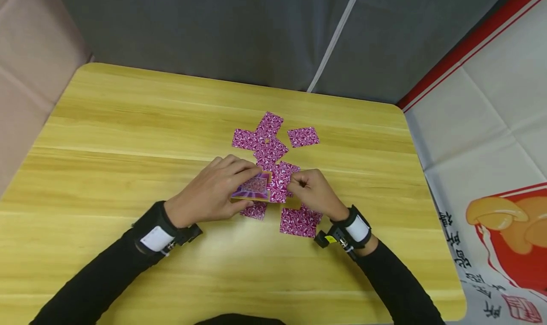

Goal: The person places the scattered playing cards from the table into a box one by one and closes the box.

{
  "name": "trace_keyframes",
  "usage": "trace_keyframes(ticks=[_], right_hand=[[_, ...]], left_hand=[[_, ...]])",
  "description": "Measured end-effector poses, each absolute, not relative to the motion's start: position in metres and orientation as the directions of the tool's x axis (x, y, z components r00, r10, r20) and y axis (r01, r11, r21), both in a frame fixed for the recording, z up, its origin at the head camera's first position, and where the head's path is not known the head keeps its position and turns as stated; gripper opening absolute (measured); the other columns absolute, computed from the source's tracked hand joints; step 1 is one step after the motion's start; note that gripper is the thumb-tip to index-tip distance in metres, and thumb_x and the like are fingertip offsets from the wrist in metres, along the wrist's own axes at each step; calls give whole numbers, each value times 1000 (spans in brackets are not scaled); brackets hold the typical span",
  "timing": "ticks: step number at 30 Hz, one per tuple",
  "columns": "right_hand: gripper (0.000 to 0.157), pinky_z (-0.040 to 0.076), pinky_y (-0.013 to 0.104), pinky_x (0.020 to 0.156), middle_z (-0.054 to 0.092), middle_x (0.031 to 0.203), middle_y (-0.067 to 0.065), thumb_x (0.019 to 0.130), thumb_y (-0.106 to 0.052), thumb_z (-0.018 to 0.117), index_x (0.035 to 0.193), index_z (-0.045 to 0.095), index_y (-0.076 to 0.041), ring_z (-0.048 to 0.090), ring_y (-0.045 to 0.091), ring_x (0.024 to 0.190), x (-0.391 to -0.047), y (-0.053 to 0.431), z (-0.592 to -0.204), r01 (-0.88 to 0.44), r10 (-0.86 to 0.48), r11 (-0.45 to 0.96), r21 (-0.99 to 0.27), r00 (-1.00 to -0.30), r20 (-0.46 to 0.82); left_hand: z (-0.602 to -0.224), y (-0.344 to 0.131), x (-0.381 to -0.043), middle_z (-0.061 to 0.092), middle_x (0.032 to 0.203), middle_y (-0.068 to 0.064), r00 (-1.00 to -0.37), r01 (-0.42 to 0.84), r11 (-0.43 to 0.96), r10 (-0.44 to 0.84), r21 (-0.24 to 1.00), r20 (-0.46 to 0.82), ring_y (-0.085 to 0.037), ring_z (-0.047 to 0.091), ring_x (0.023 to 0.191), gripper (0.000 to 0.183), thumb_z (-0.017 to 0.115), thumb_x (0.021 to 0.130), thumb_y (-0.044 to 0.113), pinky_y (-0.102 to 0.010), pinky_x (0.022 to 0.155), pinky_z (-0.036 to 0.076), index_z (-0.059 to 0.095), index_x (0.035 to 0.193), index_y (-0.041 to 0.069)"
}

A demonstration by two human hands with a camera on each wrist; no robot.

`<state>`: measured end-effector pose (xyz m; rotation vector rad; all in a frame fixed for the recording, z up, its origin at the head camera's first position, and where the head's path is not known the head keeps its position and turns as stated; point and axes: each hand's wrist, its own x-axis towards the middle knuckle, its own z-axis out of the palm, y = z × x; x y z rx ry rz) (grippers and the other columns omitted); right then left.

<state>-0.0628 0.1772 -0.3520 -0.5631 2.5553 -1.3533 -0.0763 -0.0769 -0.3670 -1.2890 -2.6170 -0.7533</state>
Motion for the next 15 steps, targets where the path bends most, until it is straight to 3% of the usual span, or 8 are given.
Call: trace_keyframes(ticks=[15], right_hand=[[42,25,16,46,31,50,-4,86,8,51,52,33,-9,29,4,44,-60,170,-354,-241,-397,498,-833,-917,28]], left_hand=[[-368,-72,-75,65,127,-9,-623,776,502,707,382,335,-22,54,111,62,73,78,36,-37,77,49,61,131,7]])
